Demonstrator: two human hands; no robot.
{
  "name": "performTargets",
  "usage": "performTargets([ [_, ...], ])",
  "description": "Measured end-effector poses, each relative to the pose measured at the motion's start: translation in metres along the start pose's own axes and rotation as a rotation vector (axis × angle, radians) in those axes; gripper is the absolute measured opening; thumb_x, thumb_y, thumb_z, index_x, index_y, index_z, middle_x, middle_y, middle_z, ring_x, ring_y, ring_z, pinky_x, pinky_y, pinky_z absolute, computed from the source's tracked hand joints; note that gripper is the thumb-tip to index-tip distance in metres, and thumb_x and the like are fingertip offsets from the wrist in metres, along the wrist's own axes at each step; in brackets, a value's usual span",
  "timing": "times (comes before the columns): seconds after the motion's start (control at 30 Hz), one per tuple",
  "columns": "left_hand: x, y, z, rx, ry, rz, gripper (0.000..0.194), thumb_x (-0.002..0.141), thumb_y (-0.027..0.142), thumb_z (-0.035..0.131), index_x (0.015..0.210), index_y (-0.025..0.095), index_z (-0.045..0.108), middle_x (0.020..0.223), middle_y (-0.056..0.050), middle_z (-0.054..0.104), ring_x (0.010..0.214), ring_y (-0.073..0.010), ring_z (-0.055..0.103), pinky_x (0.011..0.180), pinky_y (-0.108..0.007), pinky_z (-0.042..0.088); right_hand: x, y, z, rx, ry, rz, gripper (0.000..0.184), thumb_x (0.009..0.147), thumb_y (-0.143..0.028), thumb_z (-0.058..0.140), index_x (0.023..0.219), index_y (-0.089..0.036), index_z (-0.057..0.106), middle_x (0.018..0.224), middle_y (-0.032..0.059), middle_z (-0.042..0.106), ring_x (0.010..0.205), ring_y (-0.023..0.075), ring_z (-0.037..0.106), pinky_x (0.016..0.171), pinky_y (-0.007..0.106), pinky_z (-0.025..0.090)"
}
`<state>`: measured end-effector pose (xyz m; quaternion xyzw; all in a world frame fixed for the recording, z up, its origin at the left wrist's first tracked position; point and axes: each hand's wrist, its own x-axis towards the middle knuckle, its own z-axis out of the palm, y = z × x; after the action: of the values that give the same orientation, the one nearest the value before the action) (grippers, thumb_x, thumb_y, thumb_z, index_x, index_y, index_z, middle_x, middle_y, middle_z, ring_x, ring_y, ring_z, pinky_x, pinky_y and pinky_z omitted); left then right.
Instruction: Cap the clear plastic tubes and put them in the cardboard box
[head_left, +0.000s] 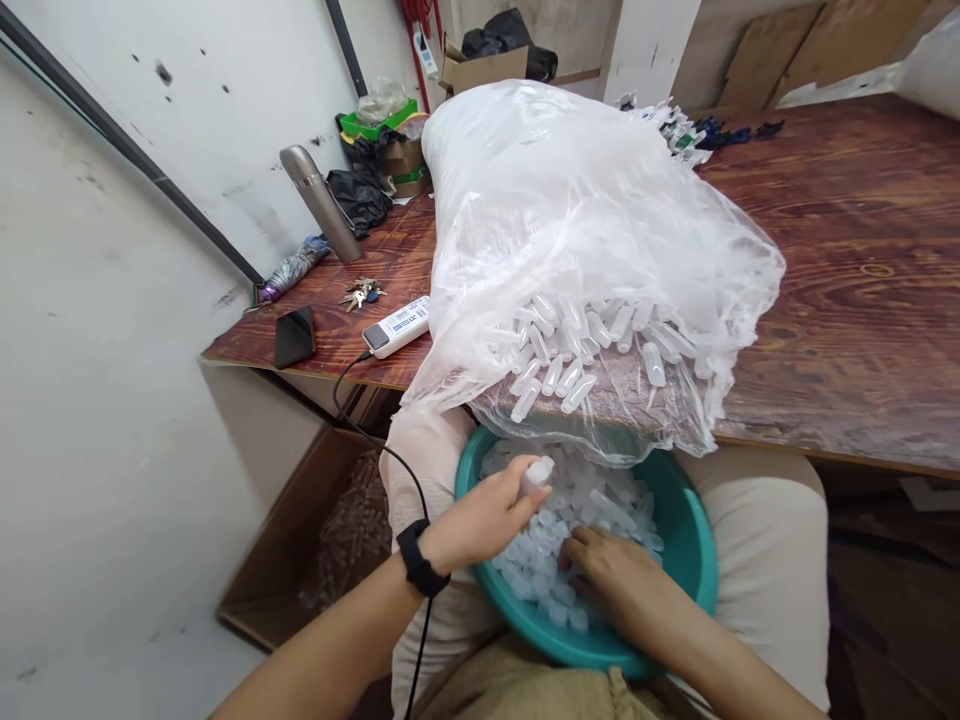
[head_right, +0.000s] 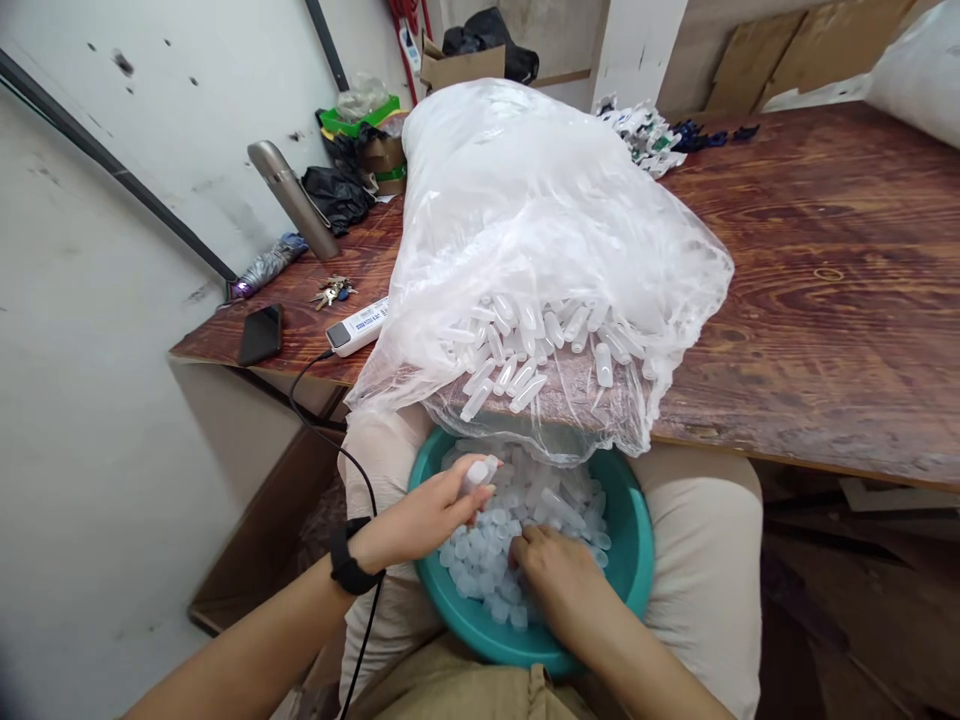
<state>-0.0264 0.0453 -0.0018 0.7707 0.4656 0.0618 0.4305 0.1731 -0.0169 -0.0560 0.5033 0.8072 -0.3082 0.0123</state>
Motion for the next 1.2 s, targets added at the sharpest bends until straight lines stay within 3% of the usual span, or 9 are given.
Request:
performTargets([
  [0.13,-0.022,0.003,-0.005,-0.254,-0.003,-0.081,0.041,0.102,0.051,0.041,0.129,0.021,0.048,0.094,0.0,0.062,0.087,-0.0167,0.06,0.08,-0.028,0.046,0.0,0.005,-0.004,0.095,0.068,-0.034,0.026,0.089,-0.008,0.05,0.104,-0.017,0.069,0.101,0.011,0.072,0.094,0.025,0.07,0.083,0.036,0.054],
  [0.23,-0.032,0.006,-0.003,-0.386,-0.05,-0.088,0.042,0.1,0.056,0.043,0.12,0.021,0.054,0.088,0.002,0.06,0.084,-0.015,0.057,0.078,-0.027,0.044,-0.008,0.008,-0.014,0.39,0.231,-0.039,0.023,0.099,-0.029,0.048,0.109,-0.021,0.067,0.098,0.0075,0.068,0.085,0.0202,0.068,0.078,0.033,0.057],
  [0.33,-0.038,0.01,-0.002,-0.415,-0.074,-0.07,0.041,0.098,0.056,0.048,0.118,0.02,0.058,0.095,0.0,0.063,0.087,-0.0153,0.057,0.079,-0.026,0.043,-0.019,0.006,-0.022,0.86,0.387,0.047,0.031,0.09,-0.05,0.065,0.099,-0.022,0.072,0.097,0.0067,0.067,0.078,0.0199,0.068,0.067,0.031,0.06],
  [0.43,-0.043,0.017,-0.004,-0.375,-0.08,-0.052,0.04,0.098,0.054,0.05,0.119,0.021,0.06,0.096,0.0,0.062,0.087,-0.0154,0.056,0.078,-0.026,0.043,-0.028,0.001,-0.027,1.044,0.428,0.129,0.038,0.08,-0.055,0.076,0.1,-0.022,0.075,0.1,0.0072,0.07,0.084,0.022,0.07,0.07,0.03,0.062],
  [0.6,-0.048,0.026,-0.008,-0.303,-0.076,0.013,0.03,0.099,0.043,0.053,0.121,0.023,0.061,0.105,-0.001,0.067,0.094,-0.0165,0.061,0.085,-0.027,0.045,-0.04,-0.006,-0.033,0.915,0.452,0.014,0.028,0.086,-0.047,0.074,0.106,-0.027,0.078,0.108,0.0085,0.068,0.099,0.0237,0.069,0.077,0.026,0.062],
  [0.77,-0.05,0.026,-0.002,-0.161,-0.037,0.153,0.024,0.099,0.029,0.056,0.122,0.023,0.06,0.118,-0.005,0.069,0.107,-0.0198,0.064,0.095,-0.031,0.048,-0.047,-0.013,-0.035,0.673,0.504,-0.122,0.023,0.094,-0.039,0.065,0.114,-0.034,0.075,0.102,0.0057,0.07,0.095,0.0209,0.071,0.079,0.026,0.06],
  [0.93,-0.051,0.025,0.005,0.006,-0.028,0.231,0.023,0.098,0.019,0.055,0.121,0.018,0.059,0.117,-0.009,0.069,0.11,-0.0231,0.064,0.097,-0.036,0.05,-0.05,-0.023,-0.032,0.652,0.375,0.013,0.03,0.103,-0.046,0.046,0.118,-0.029,0.065,0.072,-0.0006,0.07,0.066,0.0167,0.071,0.061,0.023,0.059],
  [1.1,-0.05,0.022,0.01,-0.067,-0.03,0.202,0.022,0.099,0.026,0.056,0.12,0.018,0.059,0.117,-0.008,0.07,0.112,-0.0215,0.065,0.097,-0.032,0.051,-0.051,-0.019,-0.036,0.52,0.328,-0.012,0.035,0.1,-0.052,0.047,0.117,-0.026,0.062,0.1,0.0076,0.075,0.092,0.0233,0.074,0.079,0.032,0.061],
  [1.2,-0.048,0.021,0.012,-0.07,-0.036,0.194,0.022,0.099,0.029,0.058,0.117,0.017,0.061,0.116,-0.008,0.07,0.111,-0.0219,0.066,0.097,-0.032,0.05,-0.052,-0.013,-0.038,0.37,0.272,-0.04,0.034,0.103,-0.049,0.04,0.101,-0.027,0.065,0.086,0.0044,0.073,0.079,0.0219,0.073,0.07,0.031,0.059],
])
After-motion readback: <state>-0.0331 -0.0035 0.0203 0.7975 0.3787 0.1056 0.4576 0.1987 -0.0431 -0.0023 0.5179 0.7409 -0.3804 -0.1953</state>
